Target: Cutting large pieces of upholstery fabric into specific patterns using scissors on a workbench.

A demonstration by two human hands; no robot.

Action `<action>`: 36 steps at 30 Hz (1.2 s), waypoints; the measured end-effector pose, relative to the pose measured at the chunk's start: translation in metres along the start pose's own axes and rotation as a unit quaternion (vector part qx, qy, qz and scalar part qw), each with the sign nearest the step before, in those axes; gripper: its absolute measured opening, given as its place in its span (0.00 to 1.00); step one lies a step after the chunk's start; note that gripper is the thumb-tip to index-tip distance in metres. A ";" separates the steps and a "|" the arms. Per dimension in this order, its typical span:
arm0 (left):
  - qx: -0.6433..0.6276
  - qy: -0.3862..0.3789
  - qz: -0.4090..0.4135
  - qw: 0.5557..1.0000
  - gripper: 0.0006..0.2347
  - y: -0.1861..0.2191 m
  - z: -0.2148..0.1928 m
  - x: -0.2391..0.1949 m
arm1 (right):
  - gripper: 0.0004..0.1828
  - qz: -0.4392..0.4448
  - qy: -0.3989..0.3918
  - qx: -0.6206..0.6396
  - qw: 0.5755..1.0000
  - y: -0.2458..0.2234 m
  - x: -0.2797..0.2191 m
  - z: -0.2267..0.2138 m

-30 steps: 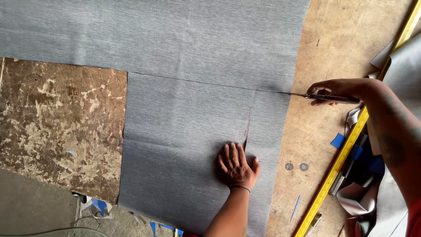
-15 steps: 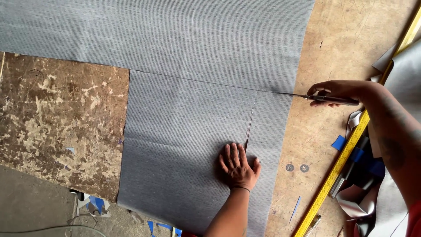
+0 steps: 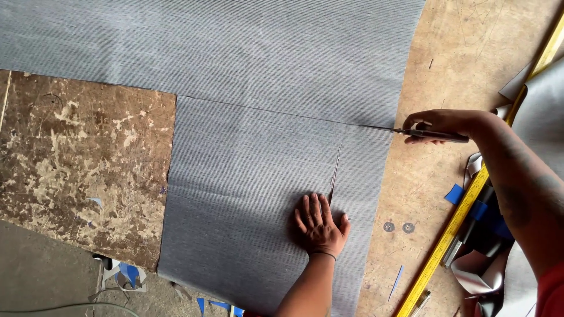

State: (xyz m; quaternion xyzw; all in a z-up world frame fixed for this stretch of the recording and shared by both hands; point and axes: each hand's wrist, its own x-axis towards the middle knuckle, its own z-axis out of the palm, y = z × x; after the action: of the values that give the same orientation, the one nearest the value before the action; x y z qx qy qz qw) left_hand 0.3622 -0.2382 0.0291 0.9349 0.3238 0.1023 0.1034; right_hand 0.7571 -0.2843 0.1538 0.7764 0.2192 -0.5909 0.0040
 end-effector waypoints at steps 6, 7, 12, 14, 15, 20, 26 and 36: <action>0.009 -0.006 0.002 1.000 0.32 0.000 0.000 -0.001 | 0.21 -0.021 -0.023 0.039 0.999 0.006 0.022 0.006; 0.011 -0.005 0.002 1.000 0.32 0.000 0.000 -0.001 | 0.18 -0.033 -0.025 0.055 0.998 0.010 0.027 0.007; 0.012 -0.004 0.002 1.000 0.32 -0.001 0.000 0.001 | 0.14 -0.024 -0.002 0.018 1.000 -0.009 0.009 0.005; 0.020 0.001 0.007 1.000 0.32 -0.001 -0.001 0.001 | 0.17 -0.035 -0.026 0.073 0.996 0.000 0.018 0.004; 0.019 0.002 0.006 1.000 0.32 -0.001 -0.001 0.001 | 0.17 -0.034 -0.026 0.073 0.996 -0.001 0.018 0.005; 0.016 -0.007 0.005 1.000 0.33 0.000 -0.003 0.001 | 0.15 -0.065 -0.016 0.045 0.997 -0.009 0.023 0.009; 0.025 -0.005 0.003 1.000 0.33 -0.001 0.001 -0.001 | 0.19 -0.042 -0.002 0.029 0.999 -0.029 0.007 0.007; 0.022 0.003 0.002 1.000 0.33 0.000 0.001 -0.001 | 0.21 -0.044 -0.005 0.033 0.999 -0.037 0.004 0.007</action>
State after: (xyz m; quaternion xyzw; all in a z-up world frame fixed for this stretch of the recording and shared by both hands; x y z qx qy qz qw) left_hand 0.3616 -0.2386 0.0276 0.9374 0.3244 0.0978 0.0813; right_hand 0.7383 -0.2511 0.1572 0.7631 0.2334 -0.6009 -0.0462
